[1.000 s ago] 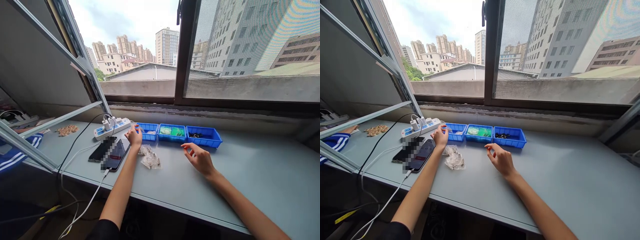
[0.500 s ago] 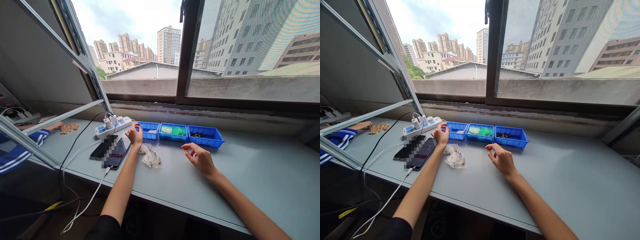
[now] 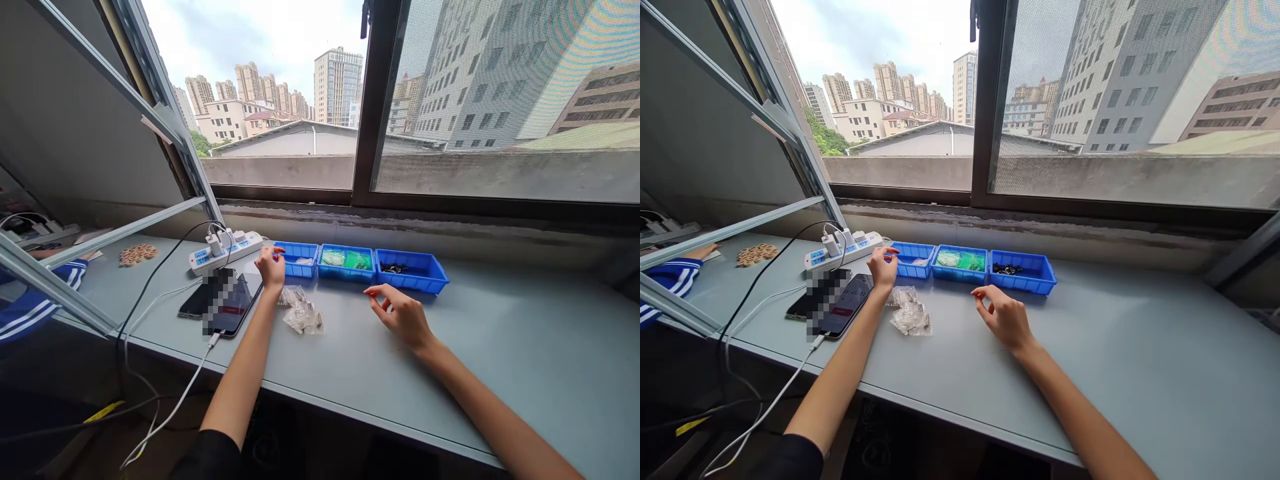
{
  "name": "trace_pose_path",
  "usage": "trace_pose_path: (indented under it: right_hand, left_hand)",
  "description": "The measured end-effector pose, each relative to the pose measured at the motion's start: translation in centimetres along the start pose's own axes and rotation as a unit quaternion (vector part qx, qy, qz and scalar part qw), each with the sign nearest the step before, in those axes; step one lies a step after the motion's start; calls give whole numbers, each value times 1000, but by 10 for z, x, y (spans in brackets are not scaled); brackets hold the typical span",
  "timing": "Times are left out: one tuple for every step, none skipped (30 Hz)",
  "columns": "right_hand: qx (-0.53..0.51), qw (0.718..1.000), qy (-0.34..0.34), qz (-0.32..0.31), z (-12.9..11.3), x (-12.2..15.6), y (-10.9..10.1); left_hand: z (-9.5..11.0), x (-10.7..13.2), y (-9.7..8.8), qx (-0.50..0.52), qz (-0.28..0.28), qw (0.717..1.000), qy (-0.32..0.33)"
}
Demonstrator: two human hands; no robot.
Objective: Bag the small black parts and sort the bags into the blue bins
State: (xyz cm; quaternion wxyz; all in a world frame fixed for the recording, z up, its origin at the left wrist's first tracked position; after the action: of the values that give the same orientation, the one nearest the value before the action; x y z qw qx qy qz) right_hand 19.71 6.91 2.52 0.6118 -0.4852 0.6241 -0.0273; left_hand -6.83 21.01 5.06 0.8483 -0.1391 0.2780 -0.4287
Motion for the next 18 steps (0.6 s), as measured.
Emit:
trace_pose_path:
  right_hand:
    - [1,1000,0,0,0,0,0]
    - [2,1000,-1,0,0,0,0]
    - [3,1000,-2,0,0,0,-1]
    - [3,1000,-3,-1,0,0,-1]
    - [4,1000,-3,-1,0,-1,-1]
    - [3,1000,-3,-3,0,-1,-1]
    - [3,1000,-3,-3,0,-1,-1]
    - [3,1000,-3,-4,0,-1,-1]
    - [4,1000,-3,-5,0,-1,-1]
    - [4,1000,-3,-4,0,-1,-1]
    - [5,1000,-2,-4,0,-1,-1]
    - [5,1000,-1,-3,0,-1,-1]
    - [5,1000,0,-2,0,0,-1]
    - [5,1000,1,-2,0,0,-1]
    - [5,1000,1,-2,0,0,-1]
    - [5,1000,1,-3,0,0,-1]
    - [6,1000,0,-3,0,-1,-1]
    - [6,1000,-1,-3,0,-1,-1]
  left_hand:
    - [0,0,0,-1,-2,1000,1]
    - [0,0,1,-2,-4,1000,3]
    - [0,0,1,-3,-5,1000,3]
    - [1,0,1,-3,-7,1000,4]
    - [1,0,1,-4,-8,1000,4]
    - [1,0,1,-6,-9,1000,4]
    - [1,0,1,-7,-10,1000,4]
    - [1,0,1,-8,-11,1000,4]
    - [1,0,1,-9,-13,1000,5]
    - [1,0,1,-9,-15,1000,6]
    - [2,1,1,-10,-18,1000,7]
    - [3,1,2,-12,-20,1000,8]
    - [3,1,2,-13,-23,1000,9]
    - [4,2,2,-15,-25,1000,9]
    - [4,2,3,-17,-28,999,9]
    - [5,3,3,-20,-31,999,8]
    - [5,3,3,-22,-33,999,8]
    - [6,3,4,-24,-35,999,8]
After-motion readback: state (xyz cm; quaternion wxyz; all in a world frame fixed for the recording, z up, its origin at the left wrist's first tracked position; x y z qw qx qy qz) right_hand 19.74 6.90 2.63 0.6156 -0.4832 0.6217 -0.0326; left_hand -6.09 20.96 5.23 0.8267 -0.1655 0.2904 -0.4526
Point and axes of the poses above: each hand's wrist, its own x-axis away from the middle knuckle, its own y-axis out of the palm, z = x × y, the point moved 8 cm from there along -x, towards the middle knuckle, and after that the axes turned 15 degrees about -y, right-handed, at the moved point
